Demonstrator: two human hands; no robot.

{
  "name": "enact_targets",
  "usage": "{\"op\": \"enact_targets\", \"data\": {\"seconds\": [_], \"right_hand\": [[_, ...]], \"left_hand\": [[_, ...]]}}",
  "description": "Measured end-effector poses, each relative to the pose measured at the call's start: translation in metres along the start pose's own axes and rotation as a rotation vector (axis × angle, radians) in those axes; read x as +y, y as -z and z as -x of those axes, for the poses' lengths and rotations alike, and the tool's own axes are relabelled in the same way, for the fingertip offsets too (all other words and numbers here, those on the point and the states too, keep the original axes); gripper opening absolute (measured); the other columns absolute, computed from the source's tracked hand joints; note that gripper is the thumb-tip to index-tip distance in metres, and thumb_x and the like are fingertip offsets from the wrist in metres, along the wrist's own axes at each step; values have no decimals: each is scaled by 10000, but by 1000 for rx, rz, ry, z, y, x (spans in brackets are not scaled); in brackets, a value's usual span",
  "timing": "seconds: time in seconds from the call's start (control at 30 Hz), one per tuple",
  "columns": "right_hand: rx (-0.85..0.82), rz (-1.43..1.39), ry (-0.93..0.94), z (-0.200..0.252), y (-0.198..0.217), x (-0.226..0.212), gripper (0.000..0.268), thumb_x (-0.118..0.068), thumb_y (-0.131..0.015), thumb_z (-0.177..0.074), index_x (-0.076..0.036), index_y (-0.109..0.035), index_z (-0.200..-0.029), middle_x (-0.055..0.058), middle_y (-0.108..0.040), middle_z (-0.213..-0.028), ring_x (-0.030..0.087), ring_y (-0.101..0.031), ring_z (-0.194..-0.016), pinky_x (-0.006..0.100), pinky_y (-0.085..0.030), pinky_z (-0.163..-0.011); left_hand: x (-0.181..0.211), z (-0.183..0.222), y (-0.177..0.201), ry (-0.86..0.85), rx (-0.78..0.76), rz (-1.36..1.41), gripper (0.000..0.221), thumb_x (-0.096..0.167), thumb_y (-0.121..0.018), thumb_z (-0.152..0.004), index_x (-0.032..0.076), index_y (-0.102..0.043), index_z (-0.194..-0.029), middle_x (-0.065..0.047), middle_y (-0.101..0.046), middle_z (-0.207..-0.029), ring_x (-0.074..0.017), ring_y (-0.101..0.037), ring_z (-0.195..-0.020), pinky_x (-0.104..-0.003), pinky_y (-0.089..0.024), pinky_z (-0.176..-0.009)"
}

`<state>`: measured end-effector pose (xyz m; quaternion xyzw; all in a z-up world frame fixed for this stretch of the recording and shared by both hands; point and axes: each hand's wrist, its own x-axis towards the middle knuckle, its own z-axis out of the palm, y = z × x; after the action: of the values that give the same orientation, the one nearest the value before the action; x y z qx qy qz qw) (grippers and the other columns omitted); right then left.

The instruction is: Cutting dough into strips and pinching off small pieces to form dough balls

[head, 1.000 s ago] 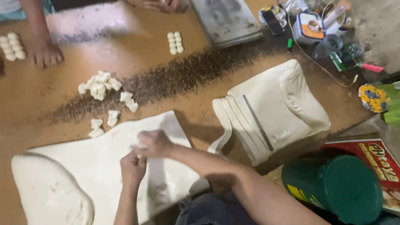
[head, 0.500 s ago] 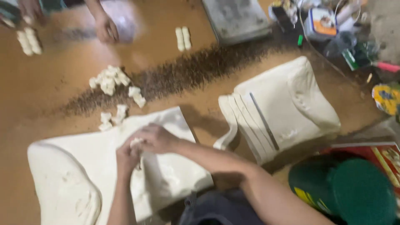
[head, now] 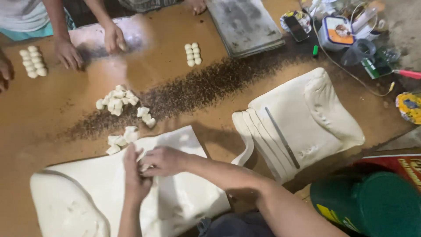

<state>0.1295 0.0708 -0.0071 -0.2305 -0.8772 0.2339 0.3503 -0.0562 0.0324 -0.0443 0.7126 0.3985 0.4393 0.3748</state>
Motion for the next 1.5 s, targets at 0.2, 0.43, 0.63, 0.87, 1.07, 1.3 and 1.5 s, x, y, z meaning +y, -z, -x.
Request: {"op": "enact_targets", "data": {"seconds": [0.2,0.43,0.63,0.87,1.07,1.3,1.5], "right_hand": [[301,18,-191,0,-15,8,424,-528,-632,-907,-110,-567,-883,52,-619,-858,187,-598,-701,321,-509,-584],[-335,153,-1064,-21,47,11,359,-432,-633,-1010,-111,-510,-1113,21,-562,-859,97,-444,-542,211,-391,-419],[-274,-54,-477,-17,16,-2,561,-432,-706,-792,-148,-648,-1272,124,-733,-1153,298,-677,-1045,451,-506,-906],[409,200,-251,12,-19,4,341,-540,-667,-868,-237,-543,-964,-41,-562,-744,218,-666,-731,363,-525,-634],[100,377,-613,39,-11,55,616,-623,-694,-777,-183,-542,-1180,130,-648,-1025,390,-711,-934,594,-561,-732],[344,-19,-10,21,-45,9,401,-364,-746,-881,-161,-663,-1217,103,-640,-895,340,-693,-775,451,-569,-702],[525,135,-153,29,-54,25,377,-537,-670,-906,-171,-582,-910,11,-545,-707,259,-656,-637,359,-528,-594]], "left_hand": [[-54,11,-32,100,200,-229,104,44,-484,-770,67,-581,-741,-50,-565,-687,-171,-446,-673,-398,-395,-588],[59,-7,-20,-93,-22,-282,165,129,-632,-968,124,-743,-1090,-56,-783,-1069,-222,-729,-875,-332,-555,-796],[14,-17,12,33,-55,-289,1088,-77,-447,-594,21,-113,-1625,-340,-208,-1513,-521,-244,-1460,-487,-268,-1205],[-13,5,-21,194,119,-193,106,68,-767,-830,95,-675,-877,-62,-631,-723,-209,-576,-684,-352,-459,-690],[76,8,-25,30,39,-274,94,204,-811,-855,151,-790,-930,-48,-773,-883,-265,-747,-880,-364,-557,-817],[42,-11,9,-213,3,-355,1122,-274,-613,-538,-66,-248,-1578,-350,-336,-1547,-618,-261,-1418,-570,-423,-1109],[-19,24,-38,259,195,-259,319,-12,-678,-801,111,-779,-1077,-143,-769,-905,-364,-722,-973,-479,-559,-831]]}}
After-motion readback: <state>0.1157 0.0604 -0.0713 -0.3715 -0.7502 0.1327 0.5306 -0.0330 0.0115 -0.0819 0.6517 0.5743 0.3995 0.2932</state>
